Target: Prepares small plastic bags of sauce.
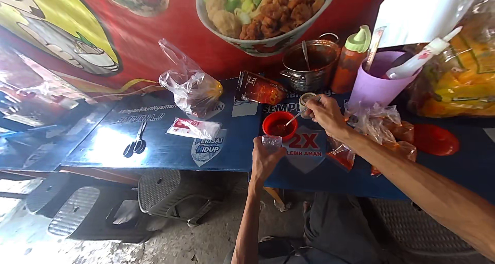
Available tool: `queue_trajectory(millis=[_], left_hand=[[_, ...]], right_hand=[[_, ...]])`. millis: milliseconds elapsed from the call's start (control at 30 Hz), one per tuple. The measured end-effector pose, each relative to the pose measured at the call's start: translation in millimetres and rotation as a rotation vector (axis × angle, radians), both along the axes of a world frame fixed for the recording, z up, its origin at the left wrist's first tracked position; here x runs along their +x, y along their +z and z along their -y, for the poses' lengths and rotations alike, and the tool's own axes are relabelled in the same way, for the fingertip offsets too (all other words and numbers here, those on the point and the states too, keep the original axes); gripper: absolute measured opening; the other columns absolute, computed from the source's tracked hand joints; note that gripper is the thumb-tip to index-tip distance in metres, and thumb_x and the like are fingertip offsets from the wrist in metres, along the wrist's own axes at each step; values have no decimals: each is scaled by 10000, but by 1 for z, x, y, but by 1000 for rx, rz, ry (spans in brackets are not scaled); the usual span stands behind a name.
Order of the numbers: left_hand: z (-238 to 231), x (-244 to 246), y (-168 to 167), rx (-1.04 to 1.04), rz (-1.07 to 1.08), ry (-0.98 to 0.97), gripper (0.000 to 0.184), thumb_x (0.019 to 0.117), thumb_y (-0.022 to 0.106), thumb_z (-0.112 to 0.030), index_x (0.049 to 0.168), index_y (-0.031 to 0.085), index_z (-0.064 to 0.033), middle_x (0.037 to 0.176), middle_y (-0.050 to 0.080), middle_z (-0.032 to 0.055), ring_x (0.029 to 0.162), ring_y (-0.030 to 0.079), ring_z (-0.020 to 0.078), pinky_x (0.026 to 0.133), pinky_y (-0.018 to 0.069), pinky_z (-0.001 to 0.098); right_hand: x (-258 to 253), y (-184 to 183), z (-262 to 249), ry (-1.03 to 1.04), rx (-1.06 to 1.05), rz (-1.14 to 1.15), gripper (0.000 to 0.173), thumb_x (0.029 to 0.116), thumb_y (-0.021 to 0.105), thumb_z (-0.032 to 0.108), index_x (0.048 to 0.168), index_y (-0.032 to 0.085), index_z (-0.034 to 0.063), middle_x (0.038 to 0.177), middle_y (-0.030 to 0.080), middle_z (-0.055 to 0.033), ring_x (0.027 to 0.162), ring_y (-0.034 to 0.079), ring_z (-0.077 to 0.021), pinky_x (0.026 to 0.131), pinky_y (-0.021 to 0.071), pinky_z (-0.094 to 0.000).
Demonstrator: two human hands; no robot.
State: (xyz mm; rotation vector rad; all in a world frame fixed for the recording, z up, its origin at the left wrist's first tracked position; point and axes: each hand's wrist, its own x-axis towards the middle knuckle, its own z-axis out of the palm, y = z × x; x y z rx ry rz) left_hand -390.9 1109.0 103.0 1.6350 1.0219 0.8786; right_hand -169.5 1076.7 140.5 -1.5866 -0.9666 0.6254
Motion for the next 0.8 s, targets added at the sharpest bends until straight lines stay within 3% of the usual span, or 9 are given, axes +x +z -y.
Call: queue_trajectory(millis=[100,367,533,567,633,700,800], left_hand=[[0,1,0,-15,1,-3,744,734,828,-155,1326,434,65,1086,667,177,976,694,165,869,581,314],[-2,4,-1,-31,23,-2,751,735,830,-119,1328,411,72,1069,670,183,959,701,177,860,590,328],[-3,6,-2,-43,26,1,745,732,830,-128,1319,414,66,1043,677,171,934,710,176,846,601,332],[-3,6,-3,-43,28,0,743,733,830,-128,1317,415,67,1045,676,170,931,709,176,844,601,332],[-3,6,-2,-49,30,-2,737,737,827,-122,1316,411,66,1030,679,163,906,712,171,822,605,330],[-4,7,-1,-62,31,-4,728,736,823,-122,1309,413,59,1004,681,155,875,713,170,790,608,330],[-4,6,0,-75,28,-13,726,748,823,-115,1318,409,58,988,692,149,863,719,159,791,611,325]], right_hand=[[1,7,-4,-26,49,-29,211,1075,519,210,1135,615,31,809,645,-34,639,554,-69,593,451,-243],[2,26,-7,-12,118,-35,162,1049,538,135,1066,622,-3,756,634,-14,588,544,-42,560,453,-213],[-8,24,14,153,218,84,193,1078,530,247,1108,620,78,737,651,-26,537,537,-59,485,415,-196],[-8,22,18,226,278,136,200,1078,529,247,1119,620,73,758,653,-35,560,557,-68,496,442,-199],[-8,22,20,358,440,281,179,1060,546,176,1114,643,35,863,677,-33,702,641,-64,628,557,-208],[-4,20,18,439,603,376,169,1029,563,110,1094,671,-3,943,701,-44,801,684,-67,724,605,-226],[-1,22,24,369,603,328,175,1049,544,130,1123,637,2,940,679,-42,749,656,-51,674,582,-200]])
